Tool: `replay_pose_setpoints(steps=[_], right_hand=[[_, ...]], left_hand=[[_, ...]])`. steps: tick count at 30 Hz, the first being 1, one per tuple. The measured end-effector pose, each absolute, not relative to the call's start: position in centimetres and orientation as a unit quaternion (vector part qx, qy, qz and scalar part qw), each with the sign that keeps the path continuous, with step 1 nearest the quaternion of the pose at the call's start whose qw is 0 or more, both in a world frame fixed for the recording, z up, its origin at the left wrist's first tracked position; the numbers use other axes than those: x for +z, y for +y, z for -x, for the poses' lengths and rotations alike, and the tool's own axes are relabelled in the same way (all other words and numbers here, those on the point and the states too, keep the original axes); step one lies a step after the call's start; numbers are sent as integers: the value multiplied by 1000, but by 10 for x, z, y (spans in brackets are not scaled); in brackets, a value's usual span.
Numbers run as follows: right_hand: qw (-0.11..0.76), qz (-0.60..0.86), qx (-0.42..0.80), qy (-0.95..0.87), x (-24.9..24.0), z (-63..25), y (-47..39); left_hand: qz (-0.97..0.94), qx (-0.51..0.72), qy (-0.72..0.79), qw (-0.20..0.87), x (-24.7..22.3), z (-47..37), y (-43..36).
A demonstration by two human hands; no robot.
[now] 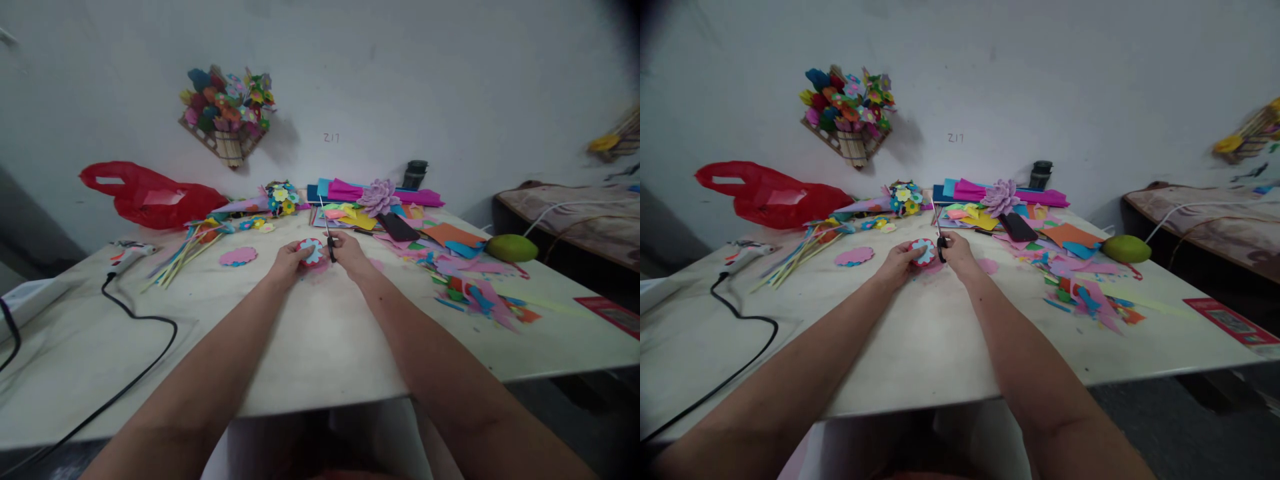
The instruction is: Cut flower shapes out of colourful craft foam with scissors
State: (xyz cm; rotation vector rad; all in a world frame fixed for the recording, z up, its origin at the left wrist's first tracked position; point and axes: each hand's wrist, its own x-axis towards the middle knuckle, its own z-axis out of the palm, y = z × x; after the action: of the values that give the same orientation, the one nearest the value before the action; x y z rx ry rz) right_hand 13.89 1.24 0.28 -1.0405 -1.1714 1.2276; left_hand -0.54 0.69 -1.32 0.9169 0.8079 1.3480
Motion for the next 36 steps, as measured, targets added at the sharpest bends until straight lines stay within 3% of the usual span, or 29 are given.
replay_pose_setpoints(steps=[20, 36], right_hand=[[491, 513, 508, -487, 12, -149, 8], [510, 507, 499, -484, 8, -146, 10]], left_hand=[[-375, 609, 368, 595, -15, 11, 15], [-374, 593, 385, 600, -13, 11, 14]])
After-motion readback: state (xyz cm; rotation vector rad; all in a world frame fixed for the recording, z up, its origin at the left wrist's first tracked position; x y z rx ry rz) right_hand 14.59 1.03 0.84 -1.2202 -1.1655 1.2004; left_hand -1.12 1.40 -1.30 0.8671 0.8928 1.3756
